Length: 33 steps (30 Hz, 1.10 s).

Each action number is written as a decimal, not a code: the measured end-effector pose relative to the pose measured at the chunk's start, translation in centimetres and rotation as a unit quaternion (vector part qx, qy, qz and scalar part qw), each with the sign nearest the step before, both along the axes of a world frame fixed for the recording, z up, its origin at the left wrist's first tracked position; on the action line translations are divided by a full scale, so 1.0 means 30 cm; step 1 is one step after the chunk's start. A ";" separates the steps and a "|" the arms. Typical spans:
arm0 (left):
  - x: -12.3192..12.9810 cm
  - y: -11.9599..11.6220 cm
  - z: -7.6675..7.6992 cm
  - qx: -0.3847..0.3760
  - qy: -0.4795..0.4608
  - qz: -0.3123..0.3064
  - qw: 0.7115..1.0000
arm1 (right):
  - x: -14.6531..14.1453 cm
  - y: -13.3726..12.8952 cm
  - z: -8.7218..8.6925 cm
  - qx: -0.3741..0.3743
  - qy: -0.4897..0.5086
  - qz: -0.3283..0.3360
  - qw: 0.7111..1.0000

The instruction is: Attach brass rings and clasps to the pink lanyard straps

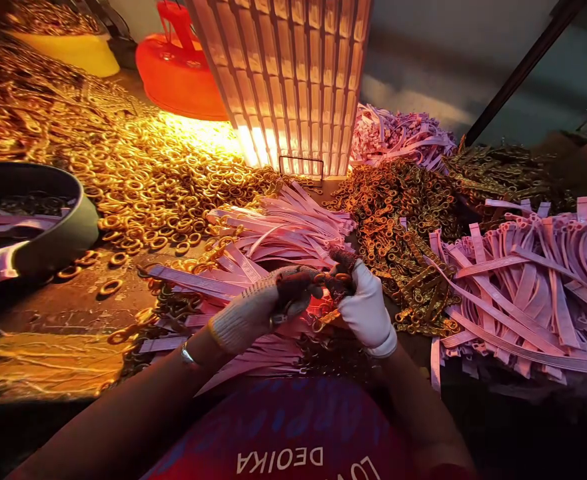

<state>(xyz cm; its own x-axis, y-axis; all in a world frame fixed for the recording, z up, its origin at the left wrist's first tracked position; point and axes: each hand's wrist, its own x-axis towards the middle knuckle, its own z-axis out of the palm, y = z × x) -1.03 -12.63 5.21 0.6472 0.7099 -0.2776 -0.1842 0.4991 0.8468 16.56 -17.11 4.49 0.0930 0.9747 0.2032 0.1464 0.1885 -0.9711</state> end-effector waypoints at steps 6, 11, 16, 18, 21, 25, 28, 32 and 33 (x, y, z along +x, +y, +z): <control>-0.006 -0.018 0.033 0.082 0.094 0.058 0.990 | 0.006 -0.010 0.003 0.028 -0.110 0.007 0.994; -0.038 0.001 0.044 0.035 0.094 -0.023 0.995 | 0.062 0.004 0.033 0.115 -0.248 0.056 0.960; -0.030 0.004 0.031 0.085 0.106 -0.092 0.986 | 0.056 0.002 0.019 0.171 -0.348 0.159 0.908; -0.021 0.001 0.024 0.100 0.142 -0.094 0.980 | 0.043 -0.013 0.006 0.164 -0.431 0.123 0.879; -0.021 -0.005 0.020 0.194 0.223 -0.047 0.954 | 0.036 -0.031 -0.007 0.112 -0.575 0.072 0.807; -0.041 -0.014 0.016 0.328 0.241 -0.014 0.913 | 0.042 -0.030 -0.004 0.074 -0.635 0.102 0.762; -0.046 -0.021 0.015 0.317 0.208 -0.038 0.924 | 0.039 -0.028 0.022 0.071 -0.611 0.125 0.779; -0.023 -0.044 0.034 0.062 0.163 -0.064 0.983 | 0.008 -0.051 0.058 0.058 -0.575 0.125 0.807; -0.015 -0.052 0.040 0.011 0.155 -0.059 0.986 | -0.003 -0.060 0.059 0.048 -0.579 0.104 0.807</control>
